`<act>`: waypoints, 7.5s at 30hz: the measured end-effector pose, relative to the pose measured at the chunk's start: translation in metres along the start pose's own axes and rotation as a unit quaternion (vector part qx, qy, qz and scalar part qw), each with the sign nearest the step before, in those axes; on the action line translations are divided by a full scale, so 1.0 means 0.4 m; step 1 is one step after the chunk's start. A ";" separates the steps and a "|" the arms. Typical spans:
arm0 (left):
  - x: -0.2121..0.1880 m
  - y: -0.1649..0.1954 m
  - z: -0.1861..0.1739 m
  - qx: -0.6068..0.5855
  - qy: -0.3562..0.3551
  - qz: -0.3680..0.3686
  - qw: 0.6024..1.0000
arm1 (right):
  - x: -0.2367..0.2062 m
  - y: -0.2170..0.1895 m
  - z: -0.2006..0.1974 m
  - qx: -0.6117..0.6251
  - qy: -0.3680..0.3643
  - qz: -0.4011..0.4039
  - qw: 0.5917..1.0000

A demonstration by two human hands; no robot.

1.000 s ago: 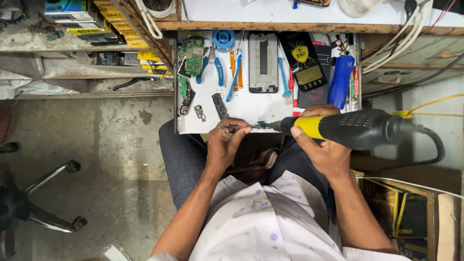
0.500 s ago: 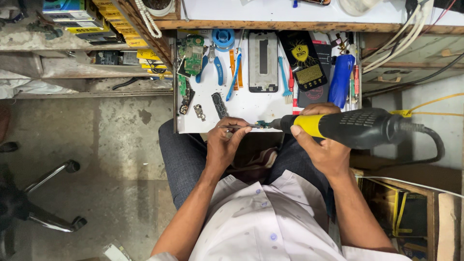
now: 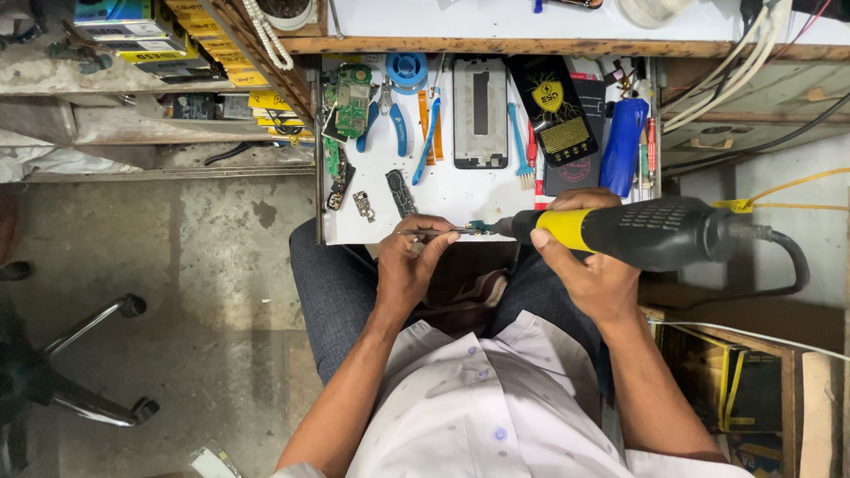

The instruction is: The person sits at a repair bench and works on a small phone circuit board. They hold the board with tweezers while directing a hot air gun at it, repositioning the board and picking at it with tweezers between heating passes.

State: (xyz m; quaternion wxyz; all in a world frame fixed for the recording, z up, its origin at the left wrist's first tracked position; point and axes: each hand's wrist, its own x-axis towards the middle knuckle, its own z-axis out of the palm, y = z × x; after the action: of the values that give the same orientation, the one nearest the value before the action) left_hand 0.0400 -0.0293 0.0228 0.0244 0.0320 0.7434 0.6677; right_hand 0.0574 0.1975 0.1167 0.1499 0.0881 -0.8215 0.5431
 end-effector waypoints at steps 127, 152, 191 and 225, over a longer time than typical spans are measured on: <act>-0.002 0.015 0.001 0.010 0.006 -0.008 1.000 | -0.003 0.003 -0.020 -0.009 0.022 0.018 1.000; -0.001 0.012 0.007 0.005 0.006 -0.003 1.000 | 0.002 -0.005 -0.018 -0.019 0.007 0.018 1.000; -0.001 0.009 0.007 0.024 0.010 0.001 1.000 | -0.014 0.008 -0.051 -0.004 0.036 0.021 0.999; 0.010 0.014 -0.002 -0.025 0.014 0.014 0.999 | 0.004 0.013 -0.030 -0.052 0.021 0.001 0.998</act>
State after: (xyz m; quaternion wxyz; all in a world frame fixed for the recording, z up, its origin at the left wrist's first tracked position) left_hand 0.0359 -0.0293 0.0285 0.0051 0.0326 0.7265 0.6864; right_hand 0.0563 0.2107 0.1169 0.1709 0.0675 -0.8456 0.5013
